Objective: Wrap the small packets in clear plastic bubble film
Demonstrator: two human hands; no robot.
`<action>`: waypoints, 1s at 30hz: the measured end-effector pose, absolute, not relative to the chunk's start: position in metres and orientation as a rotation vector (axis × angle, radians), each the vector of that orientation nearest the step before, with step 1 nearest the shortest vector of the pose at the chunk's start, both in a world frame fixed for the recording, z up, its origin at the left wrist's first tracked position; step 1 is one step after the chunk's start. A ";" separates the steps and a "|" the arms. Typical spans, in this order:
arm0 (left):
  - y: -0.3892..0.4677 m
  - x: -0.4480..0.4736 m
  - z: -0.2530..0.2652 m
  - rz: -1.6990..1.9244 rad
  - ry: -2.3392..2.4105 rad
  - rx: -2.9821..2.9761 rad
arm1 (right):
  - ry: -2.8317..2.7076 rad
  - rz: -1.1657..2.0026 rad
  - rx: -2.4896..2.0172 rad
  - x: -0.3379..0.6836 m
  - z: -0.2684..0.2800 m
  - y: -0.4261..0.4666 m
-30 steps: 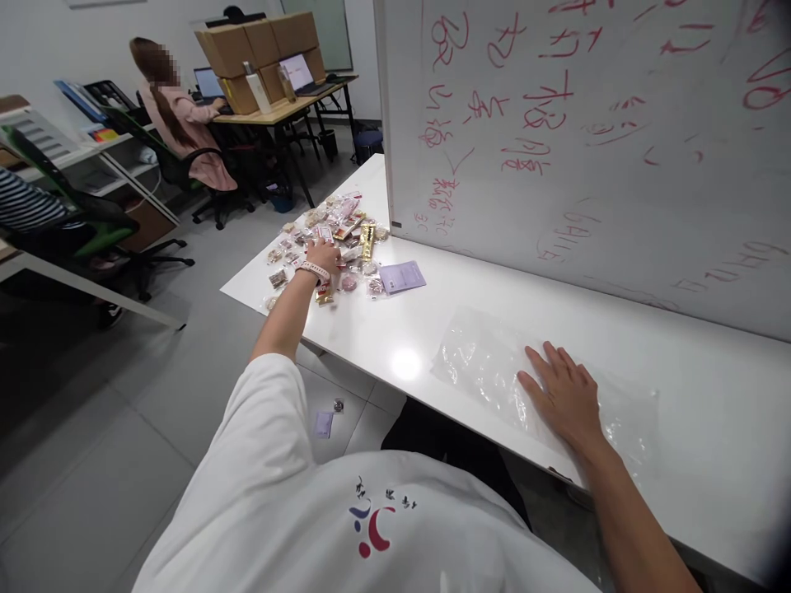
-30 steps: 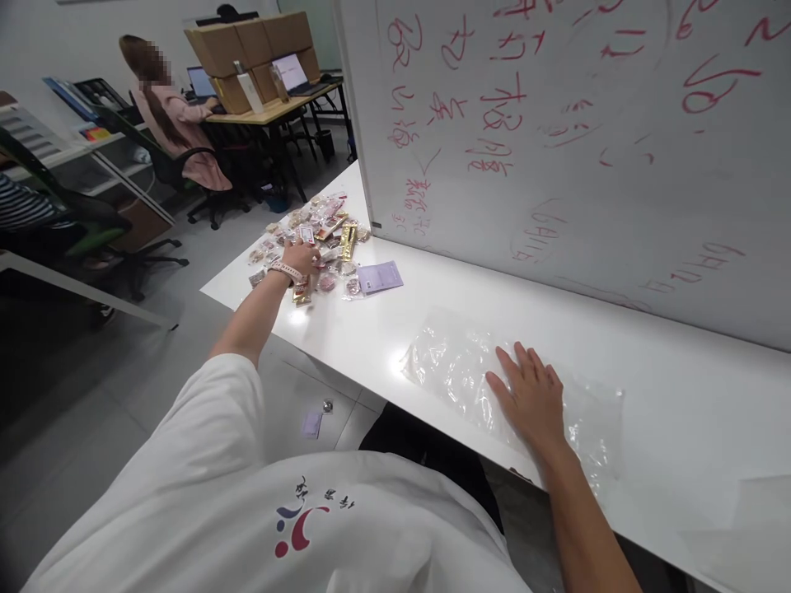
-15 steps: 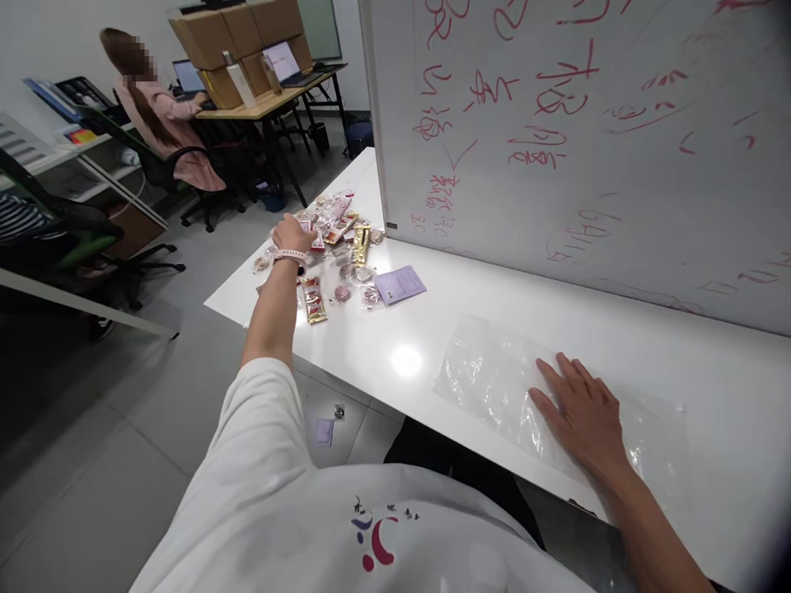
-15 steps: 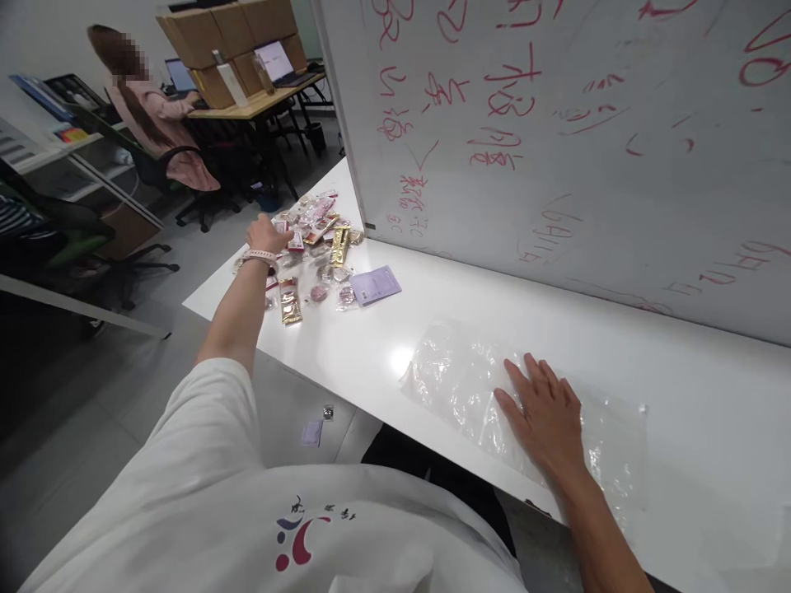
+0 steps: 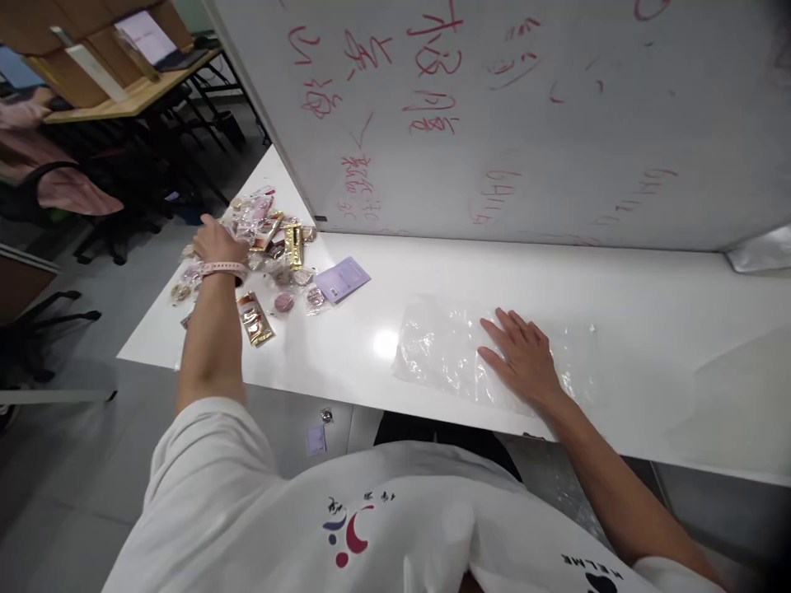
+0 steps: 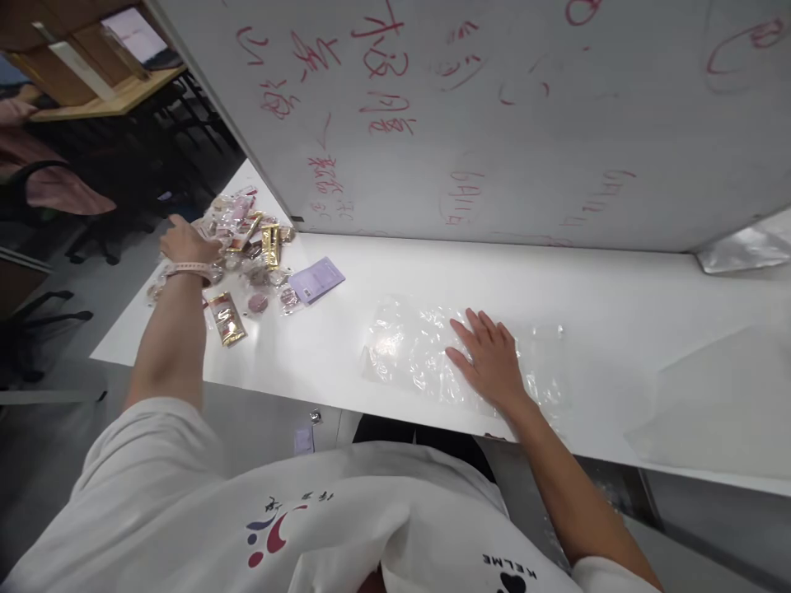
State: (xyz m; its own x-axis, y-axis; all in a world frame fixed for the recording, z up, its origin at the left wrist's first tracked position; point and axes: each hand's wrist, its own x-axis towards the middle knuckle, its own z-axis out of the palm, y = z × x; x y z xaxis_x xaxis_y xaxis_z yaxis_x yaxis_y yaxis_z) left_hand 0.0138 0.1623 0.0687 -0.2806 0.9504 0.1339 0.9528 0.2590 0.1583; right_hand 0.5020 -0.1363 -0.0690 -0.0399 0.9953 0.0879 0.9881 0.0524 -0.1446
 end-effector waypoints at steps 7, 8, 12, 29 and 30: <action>0.031 0.193 0.101 0.002 -1.439 -2.787 | -2.195 0.311 -1.803 0.509 -0.066 -0.131; 0.006 0.225 0.093 0.094 -1.197 -2.989 | -2.180 0.384 -1.720 0.514 -0.064 -0.131; -0.076 0.322 0.043 0.259 -0.463 -3.271 | -1.841 0.539 -1.628 0.543 -0.058 -0.148; -0.111 0.347 -0.024 -0.321 -0.886 -3.355 | -1.700 0.207 -1.634 0.537 -0.073 -0.208; -0.116 0.345 -0.023 -0.369 -0.910 -3.330 | -1.682 0.197 -1.640 0.537 -0.069 -0.213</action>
State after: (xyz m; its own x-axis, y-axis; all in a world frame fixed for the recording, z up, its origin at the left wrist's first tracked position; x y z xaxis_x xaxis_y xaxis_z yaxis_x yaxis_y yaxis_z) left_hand 0.3452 -0.1159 -0.0230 0.8444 0.5236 0.1135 0.4547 -0.8124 0.3650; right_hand 0.5370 -0.2131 -0.0695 0.1185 0.9068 0.4046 0.7884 0.1618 -0.5935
